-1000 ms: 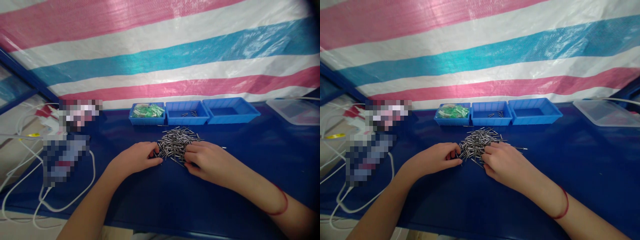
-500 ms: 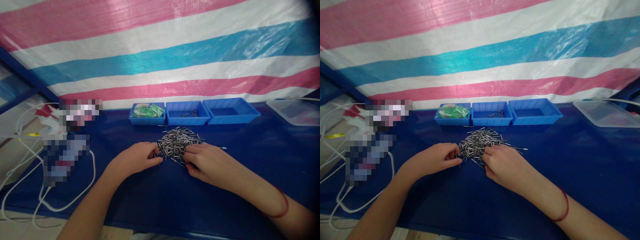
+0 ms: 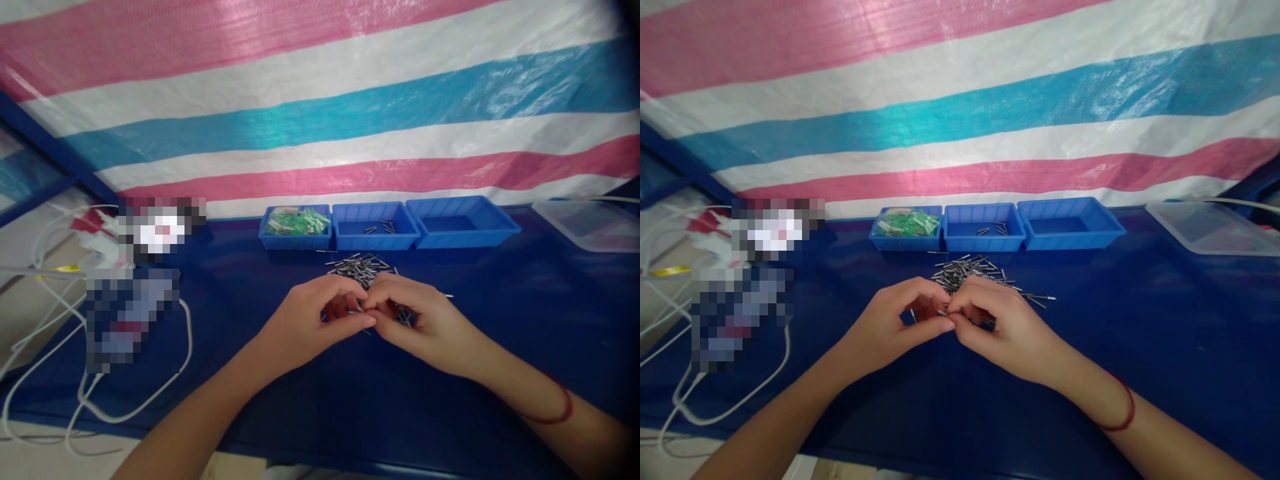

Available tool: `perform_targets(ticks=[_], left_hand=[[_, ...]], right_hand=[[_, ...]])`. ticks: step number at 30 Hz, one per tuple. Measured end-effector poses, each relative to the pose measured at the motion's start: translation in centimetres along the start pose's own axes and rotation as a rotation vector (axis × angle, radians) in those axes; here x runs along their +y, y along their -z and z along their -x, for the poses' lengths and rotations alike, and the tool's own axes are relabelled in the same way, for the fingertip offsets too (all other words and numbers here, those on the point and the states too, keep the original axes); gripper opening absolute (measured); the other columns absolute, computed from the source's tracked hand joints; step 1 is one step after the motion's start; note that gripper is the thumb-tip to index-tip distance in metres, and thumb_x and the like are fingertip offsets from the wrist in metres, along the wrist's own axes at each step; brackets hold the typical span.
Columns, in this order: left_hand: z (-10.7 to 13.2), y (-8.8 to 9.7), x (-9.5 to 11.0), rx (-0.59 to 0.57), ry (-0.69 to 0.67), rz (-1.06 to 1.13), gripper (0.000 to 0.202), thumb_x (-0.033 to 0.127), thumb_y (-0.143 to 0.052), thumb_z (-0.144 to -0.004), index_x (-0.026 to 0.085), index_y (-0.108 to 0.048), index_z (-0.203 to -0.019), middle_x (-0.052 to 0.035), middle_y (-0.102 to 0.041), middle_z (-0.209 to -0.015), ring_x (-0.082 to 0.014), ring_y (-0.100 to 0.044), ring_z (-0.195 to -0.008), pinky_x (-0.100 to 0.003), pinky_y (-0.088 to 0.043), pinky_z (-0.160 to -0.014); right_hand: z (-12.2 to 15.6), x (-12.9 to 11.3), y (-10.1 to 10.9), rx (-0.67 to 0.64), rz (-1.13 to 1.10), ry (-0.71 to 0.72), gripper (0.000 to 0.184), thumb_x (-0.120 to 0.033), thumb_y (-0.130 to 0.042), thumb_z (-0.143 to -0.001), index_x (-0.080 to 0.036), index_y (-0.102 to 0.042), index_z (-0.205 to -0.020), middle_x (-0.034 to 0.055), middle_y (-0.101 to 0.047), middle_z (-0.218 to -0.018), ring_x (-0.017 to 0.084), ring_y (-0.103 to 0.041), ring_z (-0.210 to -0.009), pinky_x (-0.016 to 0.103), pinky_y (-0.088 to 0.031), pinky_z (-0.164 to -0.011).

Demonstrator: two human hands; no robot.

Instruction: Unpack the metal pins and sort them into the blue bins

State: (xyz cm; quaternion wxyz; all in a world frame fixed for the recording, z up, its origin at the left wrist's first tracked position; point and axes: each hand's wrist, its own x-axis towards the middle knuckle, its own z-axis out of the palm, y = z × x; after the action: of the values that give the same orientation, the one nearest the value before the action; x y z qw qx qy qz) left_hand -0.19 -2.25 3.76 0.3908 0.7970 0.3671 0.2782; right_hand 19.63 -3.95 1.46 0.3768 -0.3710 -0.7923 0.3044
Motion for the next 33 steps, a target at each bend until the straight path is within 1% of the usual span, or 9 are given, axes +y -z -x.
perform_targets(ticks=[3, 6, 8, 14, 19, 23, 25, 30, 33], left_hand=[[0.0, -0.4, -0.2, 0.057, 0.026, 0.051, 0.018, 0.034, -0.065, -0.084, 0.016, -0.065, -0.088, -0.0005, -0.067, -0.081, -0.0099, -0.059, -0.068, -0.020, -0.046, -0.063], [0.0, -0.6, -0.4, 0.087, 0.024, 0.060, 0.017, 0.032, -0.062, -0.087, 0.016, -0.065, -0.088, -0.0014, -0.068, -0.081, -0.0106, -0.060, -0.068, -0.020, -0.047, -0.064], [0.0, -0.7, -0.5, 0.108, -0.006, 0.055, 0.016, 0.031, -0.060, -0.088, 0.016, -0.065, -0.090, -0.0023, -0.068, -0.083, -0.0110, -0.060, -0.070, -0.021, -0.048, -0.065], [0.1, -0.6, -0.8, 0.142, -0.121, -0.014, 0.012, 0.027, -0.059, -0.089, 0.016, -0.064, -0.091, -0.0033, -0.066, -0.086, -0.0107, -0.060, -0.073, -0.021, -0.048, -0.067], [0.0, -0.7, -0.8, 0.175, -0.166, -0.078, 0.011, 0.026, -0.061, -0.088, 0.016, -0.064, -0.086, -0.0020, -0.065, -0.082, -0.0098, -0.059, -0.072, -0.020, -0.048, -0.067], [0.0, -0.7, -0.8, 0.216, -0.078, -0.148, 0.011, 0.027, -0.061, -0.088, 0.018, -0.065, -0.090, -0.0016, -0.067, -0.084, -0.0117, -0.061, -0.073, -0.022, -0.048, -0.070], [-0.1, -0.7, -0.8, 0.205, -0.041, -0.172, 0.010, 0.027, -0.060, -0.088, 0.018, -0.066, -0.090, -0.0013, -0.068, -0.084, -0.0123, -0.061, -0.074, -0.023, -0.048, -0.071], [-0.2, -0.6, -0.8, 0.108, -0.041, -0.160, 0.014, 0.026, -0.054, -0.092, 0.017, -0.064, -0.090, -0.0016, -0.068, -0.086, -0.0124, -0.061, -0.077, -0.023, -0.046, -0.074], [-0.2, -0.5, -0.8, 0.023, -0.061, -0.143, 0.018, 0.026, -0.048, -0.095, 0.017, -0.063, -0.090, -0.0027, -0.067, -0.086, -0.0132, -0.060, -0.080, -0.023, -0.045, -0.074]], right_hand=[[0.2, 0.1, -0.2, 0.035, -0.035, -0.027, 0.008, -0.020, -0.054, -0.089, -0.020, -0.059, -0.083, -0.0008, -0.051, -0.072, 0.011, -0.048, -0.064, 0.025, -0.039, -0.062], [0.2, 0.2, -0.5, 0.070, -0.095, -0.096, 0.010, -0.025, -0.053, -0.091, -0.020, -0.060, -0.085, 0.0008, -0.055, -0.075, 0.012, -0.050, -0.066, 0.026, -0.042, -0.062], [0.1, 0.1, -0.7, 0.076, -0.148, -0.160, 0.014, -0.029, -0.052, -0.092, -0.020, -0.060, -0.085, 0.0014, -0.057, -0.076, 0.013, -0.052, -0.068, 0.025, -0.043, -0.060], [-0.2, -0.1, -1.2, -0.023, -0.418, -0.289, 0.027, -0.034, -0.050, -0.093, -0.018, -0.058, -0.073, -0.0014, -0.053, -0.064, 0.010, -0.050, -0.059, 0.022, -0.042, -0.055], [-0.3, 0.0, -1.5, 0.047, -0.476, -0.353, 0.021, -0.037, -0.059, -0.088, -0.018, -0.062, -0.079, -0.0025, -0.052, -0.061, 0.009, -0.049, -0.054, 0.021, -0.042, -0.051], [-0.3, 0.1, -1.8, 0.165, -0.452, -0.350, 0.019, -0.037, -0.064, -0.083, -0.018, -0.063, -0.080, -0.0024, -0.054, -0.060, 0.009, -0.049, -0.052, 0.021, -0.043, -0.049], [-0.2, 0.3, -2.0, 0.233, -0.408, -0.324, 0.017, -0.035, -0.066, -0.082, -0.019, -0.062, -0.081, -0.0015, -0.056, -0.063, 0.010, -0.050, -0.053, 0.021, -0.043, -0.049], [0.3, 0.4, -2.1, 0.316, -0.246, -0.190, 0.005, -0.026, -0.063, -0.084, -0.022, -0.061, -0.083, 0.0007, -0.060, -0.073, 0.013, -0.056, -0.064, 0.024, -0.047, -0.056], [0.6, 0.0, -2.0, 0.319, -0.123, -0.137, 0.009, -0.028, -0.063, -0.084, -0.022, -0.059, -0.079, 0.0017, -0.060, -0.071, 0.015, -0.056, -0.065, 0.026, -0.046, -0.054]])
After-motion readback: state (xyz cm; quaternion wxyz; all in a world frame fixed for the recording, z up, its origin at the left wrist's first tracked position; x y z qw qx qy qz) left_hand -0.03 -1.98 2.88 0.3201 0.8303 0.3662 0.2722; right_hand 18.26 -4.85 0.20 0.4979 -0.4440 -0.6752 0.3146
